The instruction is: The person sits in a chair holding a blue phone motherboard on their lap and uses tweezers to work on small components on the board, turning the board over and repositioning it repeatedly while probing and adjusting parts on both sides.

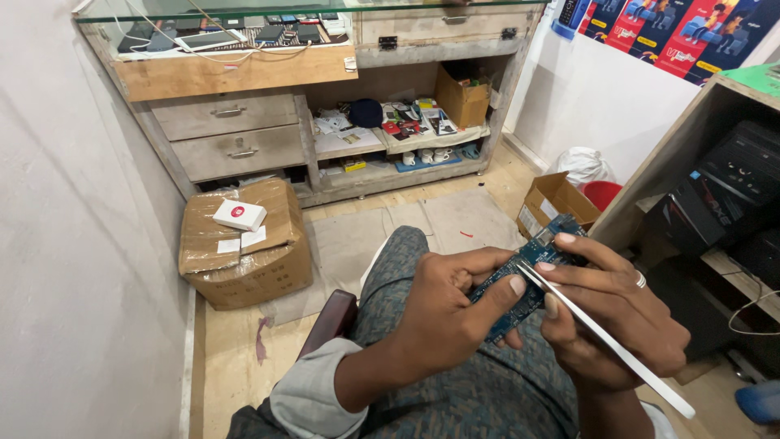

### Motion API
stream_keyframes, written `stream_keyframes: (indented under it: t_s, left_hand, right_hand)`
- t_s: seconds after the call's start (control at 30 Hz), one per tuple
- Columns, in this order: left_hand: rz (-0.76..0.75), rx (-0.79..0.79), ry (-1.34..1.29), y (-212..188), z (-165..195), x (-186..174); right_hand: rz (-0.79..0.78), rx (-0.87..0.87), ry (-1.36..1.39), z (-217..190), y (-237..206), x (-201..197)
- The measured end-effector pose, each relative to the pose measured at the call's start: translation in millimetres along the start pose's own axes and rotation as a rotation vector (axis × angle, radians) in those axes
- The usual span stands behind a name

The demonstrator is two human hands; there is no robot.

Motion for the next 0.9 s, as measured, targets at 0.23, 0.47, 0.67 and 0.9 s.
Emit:
stream_keyframes:
  t_s: [0.23,0.47,0.67,0.9]
  left_hand:
    - [0.0,0.0,0.002,0.2,-1.5,0.0]
    - [0.012,-0.005,0.031,-0.8,-0.4,-0.3]
    - [0.005,0.015,0.011,0.2,2.7,0.2]
    - [0.002,-0.007,0.01,1.4,0.6,0.5]
  right_hand:
    - [-0.018,0.008,-0.027,-3.8,3.4,0.6]
    - [-0.013,0.014,-0.002,-5.2,6.4,1.2]
    - [-0.039,0.01,-0.019,-3.7,7.9,1.3]
    - [-0.022,-0.003,0.02,-5.1,9.3,0.3]
Point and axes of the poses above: each hand's wrist, its own y-axis towards the middle knuckle, its own x-axis out of the palm, z = x × y, the point moved 10 cm from there along y, towards the middle knuckle, and after that the axes turned 7 degrees about y, right-handed, at the moved point
